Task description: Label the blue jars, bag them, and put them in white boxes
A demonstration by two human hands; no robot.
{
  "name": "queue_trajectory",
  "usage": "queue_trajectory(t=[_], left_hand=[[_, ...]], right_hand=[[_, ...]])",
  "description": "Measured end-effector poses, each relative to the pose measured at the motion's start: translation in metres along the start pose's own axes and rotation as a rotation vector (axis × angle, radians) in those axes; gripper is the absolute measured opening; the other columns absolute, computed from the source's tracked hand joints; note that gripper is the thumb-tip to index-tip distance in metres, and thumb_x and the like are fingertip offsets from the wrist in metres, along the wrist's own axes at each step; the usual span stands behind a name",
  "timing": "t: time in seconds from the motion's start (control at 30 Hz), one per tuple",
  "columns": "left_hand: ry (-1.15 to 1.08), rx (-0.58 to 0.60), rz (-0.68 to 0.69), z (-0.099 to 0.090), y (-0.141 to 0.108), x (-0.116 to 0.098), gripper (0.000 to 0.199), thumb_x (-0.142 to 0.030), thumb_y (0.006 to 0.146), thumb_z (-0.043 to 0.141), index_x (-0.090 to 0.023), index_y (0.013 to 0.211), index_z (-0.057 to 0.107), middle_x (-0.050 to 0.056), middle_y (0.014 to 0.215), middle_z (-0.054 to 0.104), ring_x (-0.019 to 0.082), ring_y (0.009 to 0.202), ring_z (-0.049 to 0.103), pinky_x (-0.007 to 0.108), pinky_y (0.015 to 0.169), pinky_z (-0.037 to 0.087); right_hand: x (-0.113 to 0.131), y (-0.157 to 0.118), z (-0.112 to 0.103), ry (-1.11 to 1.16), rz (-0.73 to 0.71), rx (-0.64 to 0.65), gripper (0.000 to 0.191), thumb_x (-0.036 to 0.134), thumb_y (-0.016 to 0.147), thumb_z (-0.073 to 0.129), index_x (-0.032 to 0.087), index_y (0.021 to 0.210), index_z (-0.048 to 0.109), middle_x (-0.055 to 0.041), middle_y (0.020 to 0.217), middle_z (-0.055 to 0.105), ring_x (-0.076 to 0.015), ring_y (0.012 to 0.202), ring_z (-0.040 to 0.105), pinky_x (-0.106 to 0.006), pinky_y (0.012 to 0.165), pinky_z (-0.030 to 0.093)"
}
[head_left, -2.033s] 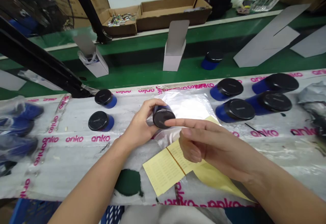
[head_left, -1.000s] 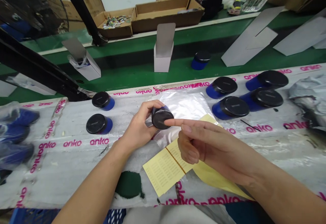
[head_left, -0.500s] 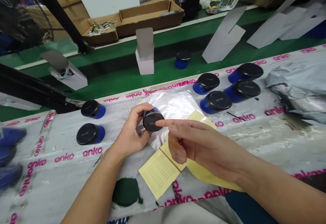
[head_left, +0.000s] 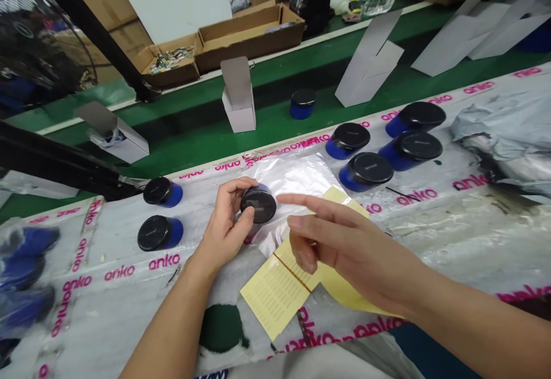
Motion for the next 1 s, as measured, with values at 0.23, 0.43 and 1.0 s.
queue_trajectory(t=[0.23, 0.43, 1.0], left_hand=[[0.015, -0.022, 0.013, -0.001, -0.001, 0.002, 0.030, -0.028, 0.100, 0.055, -0.026, 0.129, 0.045, 0.010, 0.131, 0.052, 0.023, 0.128, 0.053, 0.044, 0.110, 0.047], [0.007, -0.039, -0.085, -0.003, -0.002, 0.004, 0.027, -0.029, 0.101, 0.052, -0.024, 0.125, 0.042, 0.009, 0.125, 0.055, 0.023, 0.121, 0.058, 0.045, 0.107, 0.049], [0.334, -0.465, -0.092, -0.046, 0.000, -0.027, 0.020, -0.038, 0.101, 0.055, -0.022, 0.110, 0.062, 0.007, 0.108, 0.070, 0.021, 0.102, 0.067, 0.038, 0.093, 0.053]], right_hand=[[0.018, 0.037, 0.003, -0.841, -0.519, -0.146, 0.039, 0.033, 0.087, 0.066, 0.024, 0.124, 0.058, -0.0085, 0.112, 0.059, -0.0201, 0.081, 0.058, -0.038, 0.074, 0.049], [0.021, 0.074, 0.001, -0.885, -0.530, -0.067, 0.033, 0.038, 0.091, 0.058, 0.023, 0.119, 0.070, -0.0120, 0.113, 0.067, -0.0278, 0.093, 0.065, -0.044, 0.079, 0.053], [0.020, 0.087, 0.020, -1.243, -0.537, 0.139, 0.065, 0.029, 0.088, 0.070, 0.022, 0.149, 0.050, -0.0121, 0.119, 0.072, -0.0259, 0.092, 0.068, -0.041, 0.084, 0.054]])
Point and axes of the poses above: each hand's wrist, its own y-axis towards the middle knuckle, its own z-axis out of the palm, x = y × z, the point moved 5 cm from there along y, towards the middle knuckle
